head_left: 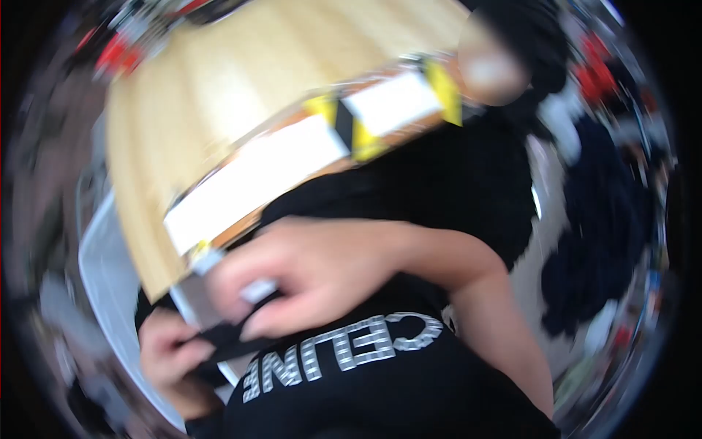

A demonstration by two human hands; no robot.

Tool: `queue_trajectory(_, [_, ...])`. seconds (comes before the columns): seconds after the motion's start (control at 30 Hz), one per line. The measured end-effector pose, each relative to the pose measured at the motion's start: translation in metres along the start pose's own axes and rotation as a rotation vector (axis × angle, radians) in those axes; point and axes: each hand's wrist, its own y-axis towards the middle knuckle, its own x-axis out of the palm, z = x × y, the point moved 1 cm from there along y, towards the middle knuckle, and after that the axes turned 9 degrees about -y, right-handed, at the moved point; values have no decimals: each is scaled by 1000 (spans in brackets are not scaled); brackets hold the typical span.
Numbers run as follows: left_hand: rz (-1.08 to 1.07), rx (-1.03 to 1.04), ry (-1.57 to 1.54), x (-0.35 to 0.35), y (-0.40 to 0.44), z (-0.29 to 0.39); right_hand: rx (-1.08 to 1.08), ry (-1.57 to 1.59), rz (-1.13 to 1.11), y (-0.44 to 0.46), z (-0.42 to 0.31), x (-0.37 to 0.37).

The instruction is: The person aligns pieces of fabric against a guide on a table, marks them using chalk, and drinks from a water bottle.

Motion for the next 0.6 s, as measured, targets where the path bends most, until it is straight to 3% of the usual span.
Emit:
queue_trajectory(0.03, [-63,-56,98,-5,5,-15,33,-45,89,-6,10,-3])
queue_trajectory(0.13, [-98,-181,-359,4,9,-61,290,-81,354,-17,20,-20])
queue_trajectory(0.17, [-49,-27,-342,9,17,-71,290,-123,366,-16,28,-25])
queue_trajectory(0.2, [75,258,-217,18,31,-79,332,-163,393,-18,31,-28])
queue_trajectory(0.27, [296,145,-487,21,36,-78,378,-68,457,-17,41,-29])
queue_trajectory(0.37, [425,122,-709,5,41,-94,372,24,612,-10,53,-34])
queue_trajectory(0.4, [431,121,-715,1,44,-90,375,22,627,-8,56,-37])
queue_trajectory(0.47, [241,39,-641,-3,52,-75,371,-55,673,-7,64,-42])
queue_trajectory(0.6, [318,-132,-353,-23,51,-98,391,-151,776,-4,75,-52])
